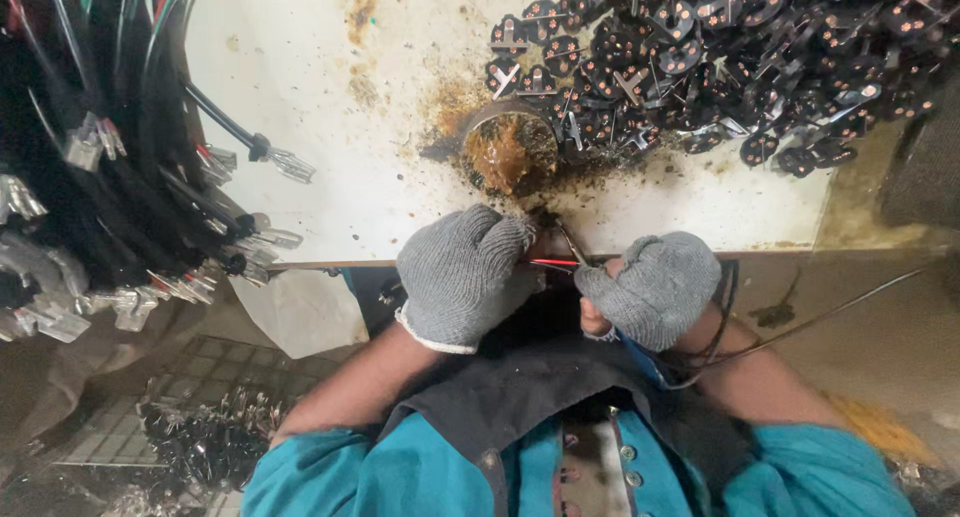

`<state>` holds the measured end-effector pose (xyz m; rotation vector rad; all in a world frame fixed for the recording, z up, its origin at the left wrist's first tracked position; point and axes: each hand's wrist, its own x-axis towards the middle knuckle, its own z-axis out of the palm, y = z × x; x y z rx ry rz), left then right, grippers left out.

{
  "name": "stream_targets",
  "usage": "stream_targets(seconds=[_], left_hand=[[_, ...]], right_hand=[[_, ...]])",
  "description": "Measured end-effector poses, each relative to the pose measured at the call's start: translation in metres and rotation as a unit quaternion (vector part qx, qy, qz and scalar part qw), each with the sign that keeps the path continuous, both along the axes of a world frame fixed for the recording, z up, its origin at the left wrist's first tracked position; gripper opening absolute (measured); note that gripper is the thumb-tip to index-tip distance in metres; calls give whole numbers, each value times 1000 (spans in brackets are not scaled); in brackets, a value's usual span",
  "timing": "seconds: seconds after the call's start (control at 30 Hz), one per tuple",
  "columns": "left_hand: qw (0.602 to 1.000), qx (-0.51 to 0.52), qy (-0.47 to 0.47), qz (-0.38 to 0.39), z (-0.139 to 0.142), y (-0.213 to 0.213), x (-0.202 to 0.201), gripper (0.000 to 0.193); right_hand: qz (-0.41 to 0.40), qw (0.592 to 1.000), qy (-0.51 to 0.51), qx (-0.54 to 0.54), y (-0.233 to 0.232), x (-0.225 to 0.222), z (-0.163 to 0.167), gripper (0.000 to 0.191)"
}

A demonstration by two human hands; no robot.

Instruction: The person sits at a workbench and solders the ends of red and black wires, dipping the stripped ends into flux and applying a soldering iron to tin them, placing finished wires aside and picking up the next wire to repeat the process.

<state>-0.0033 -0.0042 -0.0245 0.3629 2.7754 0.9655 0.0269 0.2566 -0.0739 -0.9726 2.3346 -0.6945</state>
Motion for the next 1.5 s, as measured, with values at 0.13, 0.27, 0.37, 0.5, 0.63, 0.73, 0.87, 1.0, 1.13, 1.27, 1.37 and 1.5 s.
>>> stream_targets(seconds=[0.13,0.27,0.37,0.5,0.63,0.73,0.87,1.0,1.13,1.27,1.37,1.5], left_hand=[[1000,4,-12,-4,1,0,-1,38],[1000,24,-14,-10,2,-2,-2,40],[1000,30,-8,-4,3,-2,-2,38],[999,29,27,5,3,-2,-3,35],[999,27,32,15,3,0,-3,29],[998,25,46,18,4,1,-3,26],[998,32,46,19,7,2,-3,27],[998,34,42,23,8,1,-4,29],[999,29,23,13,5,0,-4,34],[999,34,30,13,3,0,-3,38],[999,25,38,7,3,-2,-3,38],[999,38,35,0,2,-4,-1,40]], right_hand=[[47,999,-9,27,11,13,-12,16],[-147,860,-446,-200,10,28,-28,11],[-59,983,-166,-55,9,30,-25,12],[4,998,48,32,7,14,-12,14],[-36,986,136,-91,3,1,3,20],[-76,949,225,-206,2,-3,11,25],[-59,963,214,-154,5,-1,10,29],[-36,977,189,-92,13,14,-12,29],[-379,407,-765,-326,14,42,-49,33],[-312,427,-752,-394,15,48,-61,26],[-323,500,-729,-339,17,47,-58,32],[-341,739,-577,-71,7,33,-32,41]])
